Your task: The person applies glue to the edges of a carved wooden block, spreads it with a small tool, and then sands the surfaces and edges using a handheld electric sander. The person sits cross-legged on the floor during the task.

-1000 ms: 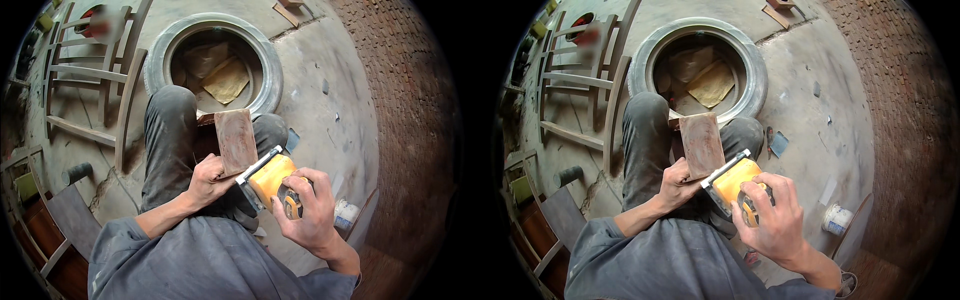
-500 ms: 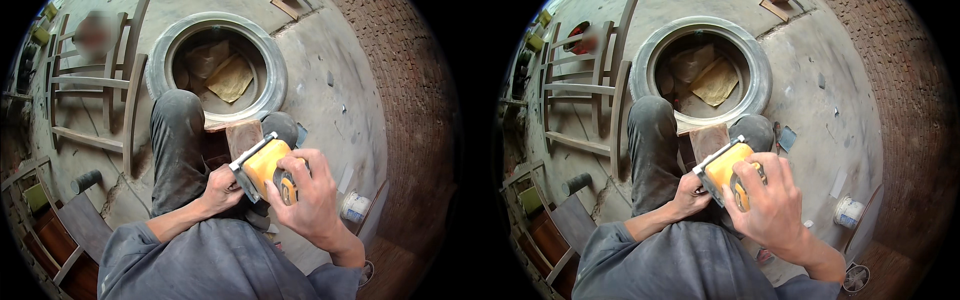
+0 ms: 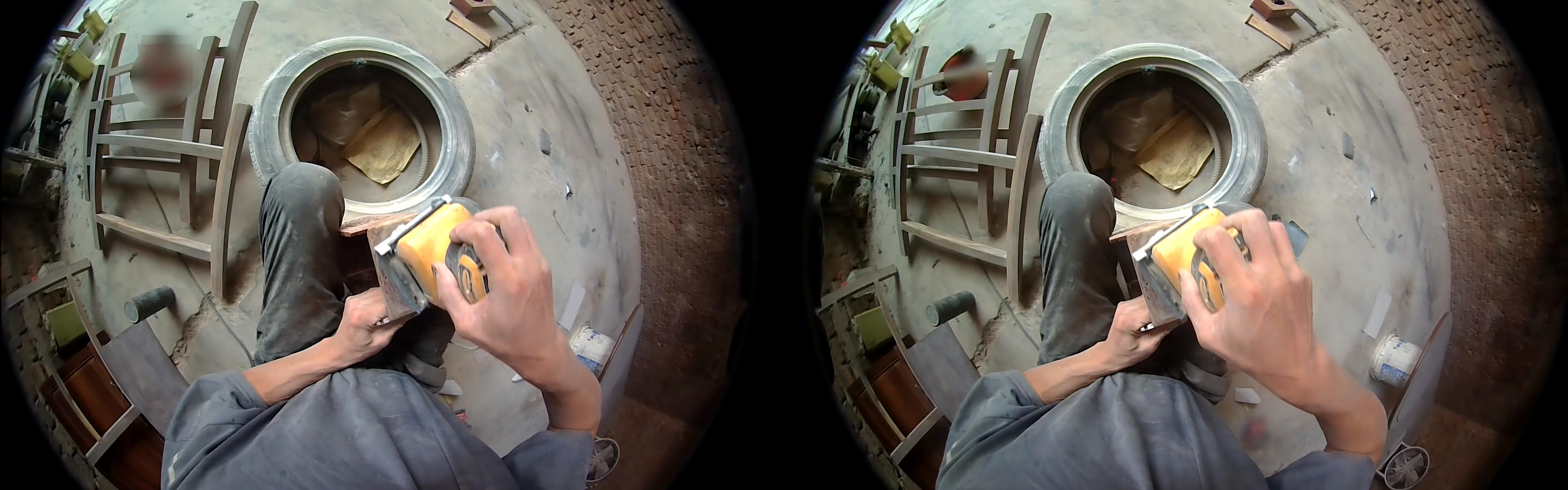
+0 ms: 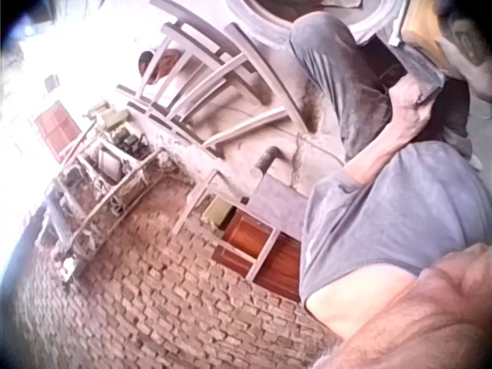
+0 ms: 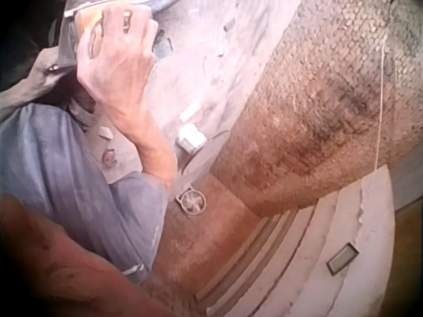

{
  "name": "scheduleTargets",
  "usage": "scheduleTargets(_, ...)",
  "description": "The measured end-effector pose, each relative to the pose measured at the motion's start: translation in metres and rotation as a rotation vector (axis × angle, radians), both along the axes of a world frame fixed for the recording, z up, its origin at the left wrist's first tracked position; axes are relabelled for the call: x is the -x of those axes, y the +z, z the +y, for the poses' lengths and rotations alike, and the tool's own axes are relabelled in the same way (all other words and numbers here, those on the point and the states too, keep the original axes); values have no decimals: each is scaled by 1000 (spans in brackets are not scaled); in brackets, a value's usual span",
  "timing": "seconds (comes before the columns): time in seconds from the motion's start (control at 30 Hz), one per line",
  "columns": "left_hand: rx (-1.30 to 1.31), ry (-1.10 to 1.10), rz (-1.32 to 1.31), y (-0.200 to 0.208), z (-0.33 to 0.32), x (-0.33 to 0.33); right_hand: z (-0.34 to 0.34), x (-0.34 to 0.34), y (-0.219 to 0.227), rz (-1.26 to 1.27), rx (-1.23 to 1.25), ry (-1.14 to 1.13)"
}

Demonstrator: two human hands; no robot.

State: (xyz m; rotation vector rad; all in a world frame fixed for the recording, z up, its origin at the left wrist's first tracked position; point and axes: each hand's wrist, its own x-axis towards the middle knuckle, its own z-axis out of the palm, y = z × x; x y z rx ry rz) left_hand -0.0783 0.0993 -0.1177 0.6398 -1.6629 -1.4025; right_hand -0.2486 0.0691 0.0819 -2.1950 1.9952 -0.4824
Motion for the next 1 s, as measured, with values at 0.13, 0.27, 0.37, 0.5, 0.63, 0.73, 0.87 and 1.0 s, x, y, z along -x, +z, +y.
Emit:
scheduleTargets(0.13, -7, 14, -30, -1, 2, -4, -1, 1, 1, -2, -26, 7)
scheduleTargets(0.27, 16, 14, -2, -12, 5, -5, 36, -3, 5, 6, -85, -3)
scheduleTargets(0.37, 34, 9, 4, -11, 5, -5, 39, -4, 5, 3, -86, 2)
scheduleTargets(0.5, 35, -13, -20, -5, 5, -2, 7, -1, 3, 31, -14, -2)
scheduleTargets(0.63, 5, 9, 4, 1, 2, -3, -11, 1, -1, 35, -10, 8)
scheduleTargets(0.73, 15, 24, 8, -7, 2, -6, 15, -4, 3, 51, -35, 50)
scheduleTargets(0.87, -34, 51, -4, -19, 7, -7, 49, -15, 7, 65, -112, 97)
scheduleTargets(1.0, -68, 25, -12, -7, 1, -8, 33, -15, 7, 73, -81, 134)
